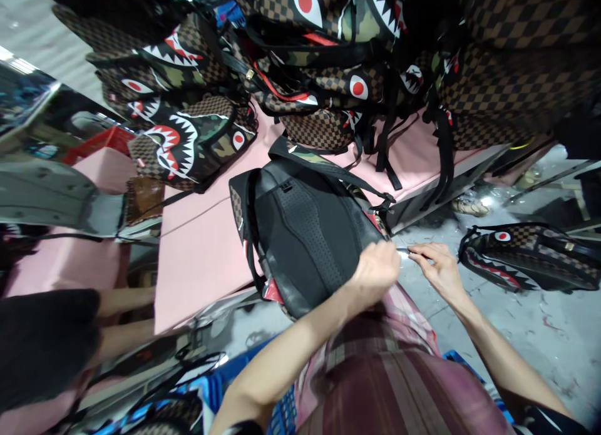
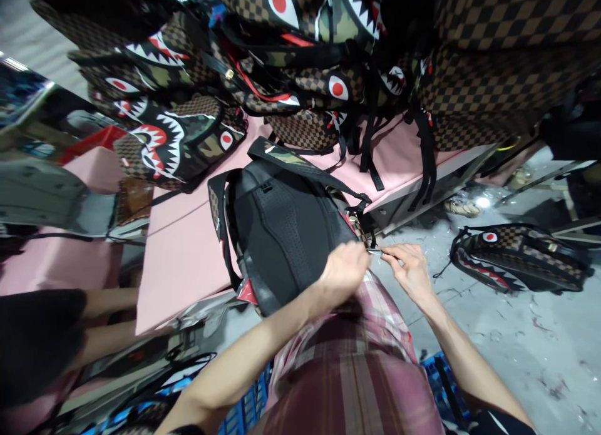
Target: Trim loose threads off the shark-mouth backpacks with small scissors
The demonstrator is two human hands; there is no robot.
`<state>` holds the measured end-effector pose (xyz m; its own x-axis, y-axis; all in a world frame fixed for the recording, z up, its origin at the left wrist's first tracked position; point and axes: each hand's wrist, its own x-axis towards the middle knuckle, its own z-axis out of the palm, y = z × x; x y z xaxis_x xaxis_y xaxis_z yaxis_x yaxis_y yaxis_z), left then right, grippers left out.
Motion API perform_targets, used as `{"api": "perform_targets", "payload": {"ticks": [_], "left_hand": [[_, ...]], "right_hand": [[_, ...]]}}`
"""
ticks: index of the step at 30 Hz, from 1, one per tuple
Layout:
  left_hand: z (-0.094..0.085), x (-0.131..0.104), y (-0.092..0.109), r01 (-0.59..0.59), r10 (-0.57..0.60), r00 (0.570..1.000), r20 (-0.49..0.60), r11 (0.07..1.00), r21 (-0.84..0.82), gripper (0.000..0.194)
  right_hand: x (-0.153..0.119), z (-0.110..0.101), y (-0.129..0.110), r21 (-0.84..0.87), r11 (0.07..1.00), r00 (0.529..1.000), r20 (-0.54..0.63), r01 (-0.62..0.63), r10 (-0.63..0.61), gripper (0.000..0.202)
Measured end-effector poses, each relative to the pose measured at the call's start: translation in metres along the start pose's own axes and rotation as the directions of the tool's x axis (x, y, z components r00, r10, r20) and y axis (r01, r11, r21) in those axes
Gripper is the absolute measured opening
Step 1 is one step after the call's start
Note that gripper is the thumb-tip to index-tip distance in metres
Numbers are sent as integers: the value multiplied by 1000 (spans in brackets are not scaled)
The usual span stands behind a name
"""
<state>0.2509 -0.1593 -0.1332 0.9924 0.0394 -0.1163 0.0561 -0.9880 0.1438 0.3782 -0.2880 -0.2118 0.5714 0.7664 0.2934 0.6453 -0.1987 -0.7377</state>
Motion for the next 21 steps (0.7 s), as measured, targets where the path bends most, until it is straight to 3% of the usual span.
{"api": "perform_targets", "payload": {"ticks": [3, 7, 9, 16, 21], "left_hand": [[-12, -25, -8, -63, 73, 995, 68, 989, -132, 30], [-22, -34, -52, 204, -207, 977, -45, 976, -75, 29], [-21, -29, -67, 232, -236, 970, -55, 970, -69, 26], [-11, -26, -59, 167, -168, 984, -64, 986, -13, 19], [-7, -32, -67, 265, -299, 947, -118, 935, -236, 19]], "right_hand": [[-6, -3, 4, 44, 992, 992, -46, -115, 117, 23], [-3, -3, -8, 99, 990, 994, -35, -99, 103, 22], [3, -1, -20, 73, 997, 999, -19, -26, 27, 19], [16, 7, -46, -28, 993, 991, 79, 112, -109, 21], [25, 11, -54, -85, 983, 975, 169, 163, -147, 22]]}}
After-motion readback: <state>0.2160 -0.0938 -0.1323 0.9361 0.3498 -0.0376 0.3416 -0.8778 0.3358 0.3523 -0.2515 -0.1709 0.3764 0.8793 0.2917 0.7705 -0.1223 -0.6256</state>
